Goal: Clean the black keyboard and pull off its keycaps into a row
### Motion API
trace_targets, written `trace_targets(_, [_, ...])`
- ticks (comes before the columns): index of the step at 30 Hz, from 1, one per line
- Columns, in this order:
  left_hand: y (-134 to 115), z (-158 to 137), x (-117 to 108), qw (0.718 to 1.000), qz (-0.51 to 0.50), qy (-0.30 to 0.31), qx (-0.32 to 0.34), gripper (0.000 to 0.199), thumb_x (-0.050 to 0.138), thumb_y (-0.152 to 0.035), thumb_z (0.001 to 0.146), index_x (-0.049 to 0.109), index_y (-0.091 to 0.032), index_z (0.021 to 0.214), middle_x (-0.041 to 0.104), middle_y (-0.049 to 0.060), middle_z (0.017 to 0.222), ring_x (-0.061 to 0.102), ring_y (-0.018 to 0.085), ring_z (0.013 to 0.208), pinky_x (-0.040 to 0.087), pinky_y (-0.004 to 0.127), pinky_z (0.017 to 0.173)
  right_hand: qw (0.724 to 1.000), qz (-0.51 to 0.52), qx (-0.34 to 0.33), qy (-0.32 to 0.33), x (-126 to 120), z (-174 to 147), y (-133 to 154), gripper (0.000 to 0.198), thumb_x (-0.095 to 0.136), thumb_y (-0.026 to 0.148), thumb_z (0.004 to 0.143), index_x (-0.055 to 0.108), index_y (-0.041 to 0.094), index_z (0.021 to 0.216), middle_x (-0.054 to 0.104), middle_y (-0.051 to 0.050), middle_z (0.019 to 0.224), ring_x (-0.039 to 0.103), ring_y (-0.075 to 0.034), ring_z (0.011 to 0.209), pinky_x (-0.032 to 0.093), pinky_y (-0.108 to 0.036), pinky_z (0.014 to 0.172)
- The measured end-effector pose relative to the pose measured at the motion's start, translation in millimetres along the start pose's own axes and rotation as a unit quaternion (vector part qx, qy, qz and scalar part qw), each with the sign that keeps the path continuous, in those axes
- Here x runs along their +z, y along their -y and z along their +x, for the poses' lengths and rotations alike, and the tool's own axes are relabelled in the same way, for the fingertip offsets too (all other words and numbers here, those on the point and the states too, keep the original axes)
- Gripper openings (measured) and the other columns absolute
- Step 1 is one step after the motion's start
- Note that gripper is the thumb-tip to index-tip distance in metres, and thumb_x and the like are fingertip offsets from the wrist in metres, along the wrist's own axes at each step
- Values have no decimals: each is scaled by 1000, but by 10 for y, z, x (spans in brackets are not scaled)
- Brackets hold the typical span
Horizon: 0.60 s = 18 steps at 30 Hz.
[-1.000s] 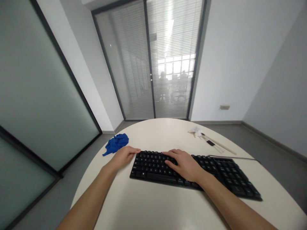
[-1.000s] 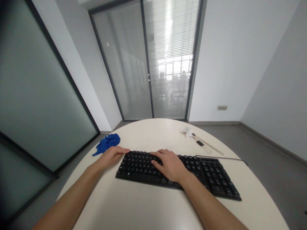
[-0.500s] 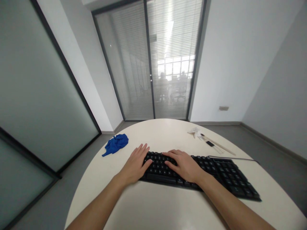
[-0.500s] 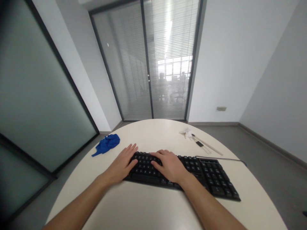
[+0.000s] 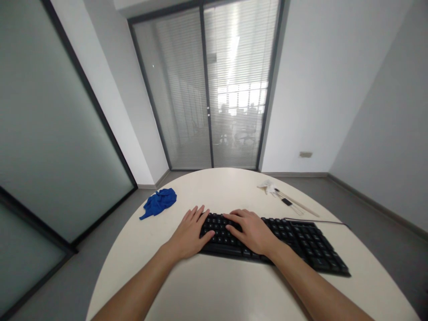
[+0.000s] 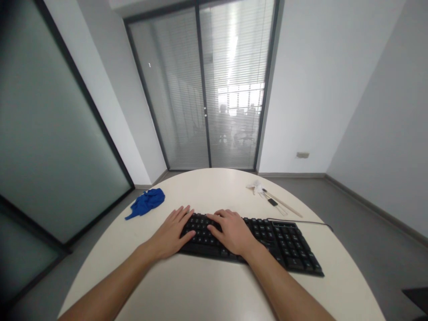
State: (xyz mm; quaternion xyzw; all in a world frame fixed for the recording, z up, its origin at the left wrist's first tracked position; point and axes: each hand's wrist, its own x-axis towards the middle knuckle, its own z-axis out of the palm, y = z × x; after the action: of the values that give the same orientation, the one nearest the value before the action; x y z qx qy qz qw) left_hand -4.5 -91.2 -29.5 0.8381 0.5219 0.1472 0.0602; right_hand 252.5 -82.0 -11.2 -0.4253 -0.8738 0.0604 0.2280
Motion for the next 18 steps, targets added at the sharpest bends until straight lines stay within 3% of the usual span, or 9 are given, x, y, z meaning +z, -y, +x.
trace_targets(5, [-7, -18, -15, 1000, -9, 10, 2, 75, 38, -64, 96, 25, -22, 157, 19, 10, 164, 11, 31, 152, 14, 53, 123, 1000, -29, -11, 3, -27, -6, 19, 39, 49, 42, 100, 61, 28, 134, 67, -9, 122, 61, -26, 110, 47, -43, 97])
trace_targets(9, [94, 4, -66, 999, -36, -5, 15, 65, 33, -56, 101, 25, -24, 157, 22, 6, 164, 14, 26, 152, 17, 49, 123, 998, -51, -21, -3, -37, -20, 41, 38, 48, 41, 100, 62, 26, 133, 66, -10, 125, 60, -28, 112, 47, -46, 98])
trace_targets(13, [456, 76, -168, 990, 2, -138, -33, 55, 36, -46, 102, 38, -23, 151, 33, 8, 160, 25, 27, 150, 20, 49, 122, 998, -54, -16, -8, -40, -33, 62, 37, 47, 40, 101, 63, 26, 131, 67, -10, 124, 61, -28, 110, 49, -47, 96])
trace_targets(16, [829, 107, -209, 962, 69, -231, -129, 55, 45, -43, 98, 45, -20, 148, 29, 12, 161, 21, 36, 149, 20, 52, 120, 999, -43, -11, -6, -39, -38, 63, 37, 46, 41, 101, 63, 26, 130, 67, -10, 123, 62, -28, 109, 50, -47, 95])
trace_targets(18, [1042, 112, -190, 942, 90, -257, -198, 61, 52, -47, 94, 42, -26, 150, 24, 12, 163, 19, 42, 148, 22, 59, 117, 999, -33, -12, -7, -33, -41, 52, 37, 46, 41, 101, 63, 26, 130, 67, -9, 123, 62, -28, 109, 51, -47, 95])
